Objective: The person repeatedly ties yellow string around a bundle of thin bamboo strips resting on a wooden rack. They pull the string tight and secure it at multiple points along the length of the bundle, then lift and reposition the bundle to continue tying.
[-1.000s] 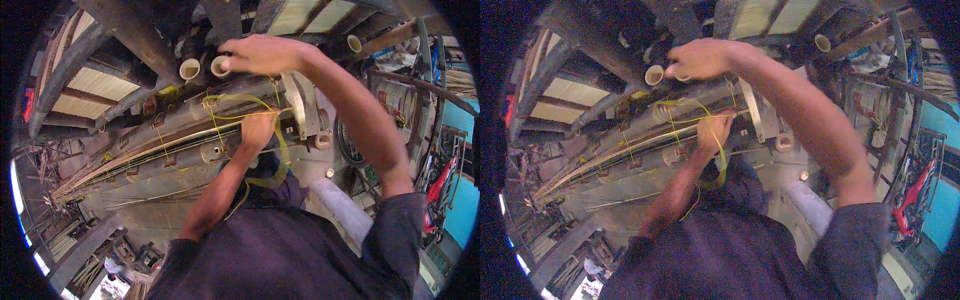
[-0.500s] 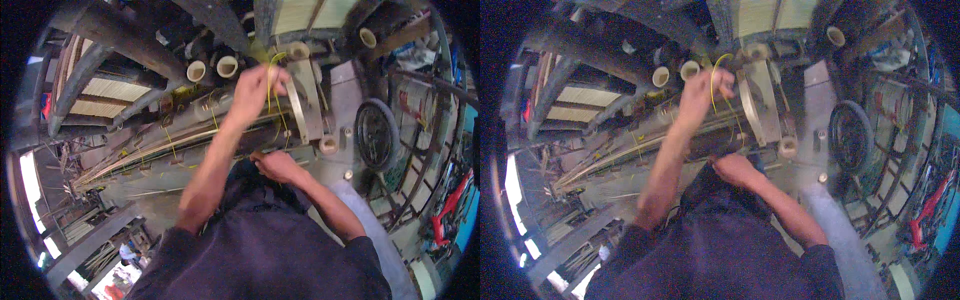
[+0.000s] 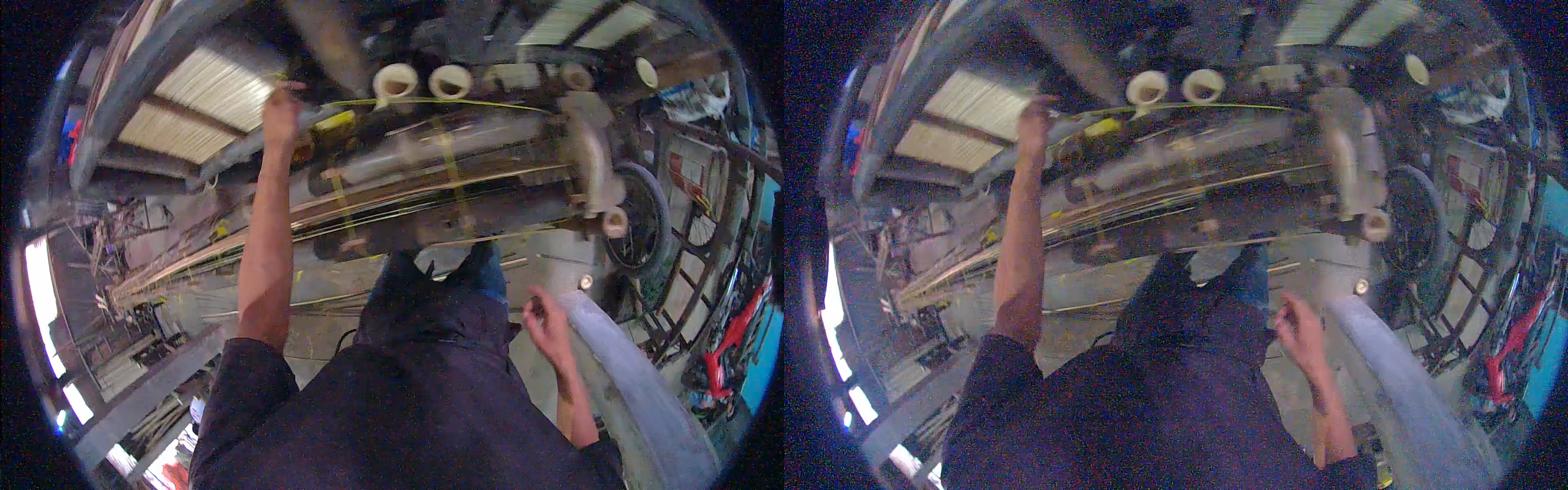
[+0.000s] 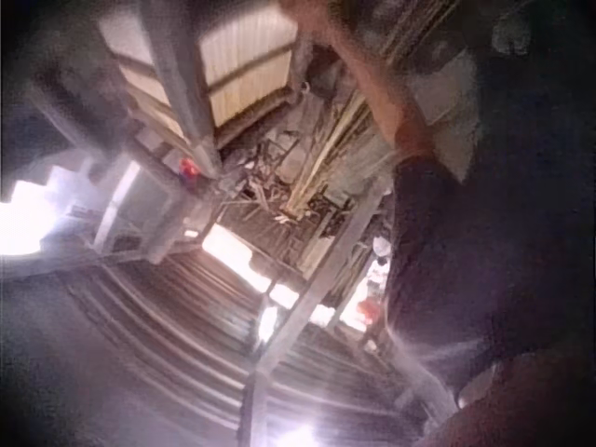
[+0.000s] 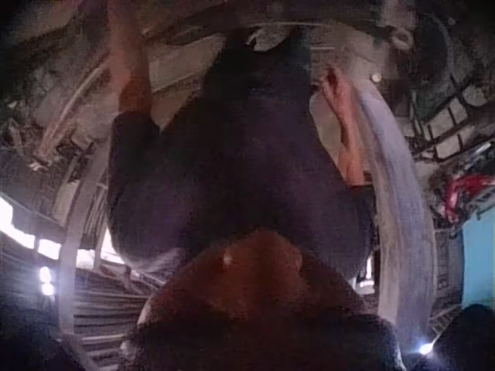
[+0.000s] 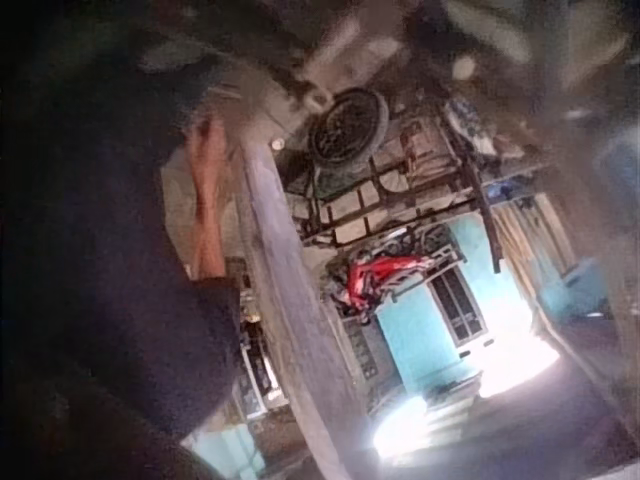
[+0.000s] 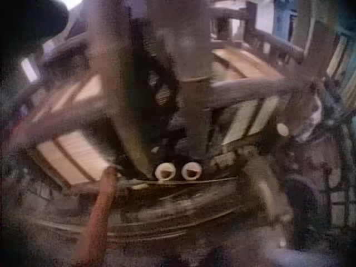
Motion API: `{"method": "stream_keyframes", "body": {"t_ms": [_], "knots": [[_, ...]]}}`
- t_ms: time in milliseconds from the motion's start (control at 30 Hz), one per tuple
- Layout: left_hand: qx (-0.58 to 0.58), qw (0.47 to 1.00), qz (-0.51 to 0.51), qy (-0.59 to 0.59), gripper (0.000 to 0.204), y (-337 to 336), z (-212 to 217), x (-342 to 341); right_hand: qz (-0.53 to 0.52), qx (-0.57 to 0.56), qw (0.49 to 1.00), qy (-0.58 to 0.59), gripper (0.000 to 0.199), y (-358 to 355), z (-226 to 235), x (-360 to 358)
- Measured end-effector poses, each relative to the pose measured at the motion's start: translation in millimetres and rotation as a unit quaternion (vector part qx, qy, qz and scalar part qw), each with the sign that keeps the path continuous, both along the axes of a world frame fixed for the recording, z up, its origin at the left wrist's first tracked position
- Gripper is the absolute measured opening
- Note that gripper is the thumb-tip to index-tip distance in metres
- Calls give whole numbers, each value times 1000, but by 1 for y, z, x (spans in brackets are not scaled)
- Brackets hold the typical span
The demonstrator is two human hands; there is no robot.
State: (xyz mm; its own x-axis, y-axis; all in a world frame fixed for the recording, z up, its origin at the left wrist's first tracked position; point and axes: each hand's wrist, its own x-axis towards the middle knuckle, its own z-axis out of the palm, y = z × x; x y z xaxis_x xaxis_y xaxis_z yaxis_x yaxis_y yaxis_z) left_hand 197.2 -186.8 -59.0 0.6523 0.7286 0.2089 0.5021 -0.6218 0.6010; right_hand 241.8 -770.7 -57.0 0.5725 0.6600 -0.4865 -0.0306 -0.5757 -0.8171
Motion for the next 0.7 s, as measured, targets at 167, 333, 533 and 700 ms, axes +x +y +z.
{"method": "stream_keyframes", "body": {"t_ms": [167, 333, 533, 700], "knots": [[-60, 975, -133, 169, 35, -11, 11, -61, -74, 76, 940, 323, 50, 180, 13, -102], [-69, 973, -208, 78, 21, -111, 15, -107, 76, 139, 987, -40, 17, 220, 11, -97], [44, 986, -152, 56, 17, -149, -39, -131, 495, 158, 748, -413, 13, 404, 136, -55], [-8, 988, -150, 36, 16, -156, -6, -117, 375, -119, 822, -413, 31, 451, 58, 22]]}}
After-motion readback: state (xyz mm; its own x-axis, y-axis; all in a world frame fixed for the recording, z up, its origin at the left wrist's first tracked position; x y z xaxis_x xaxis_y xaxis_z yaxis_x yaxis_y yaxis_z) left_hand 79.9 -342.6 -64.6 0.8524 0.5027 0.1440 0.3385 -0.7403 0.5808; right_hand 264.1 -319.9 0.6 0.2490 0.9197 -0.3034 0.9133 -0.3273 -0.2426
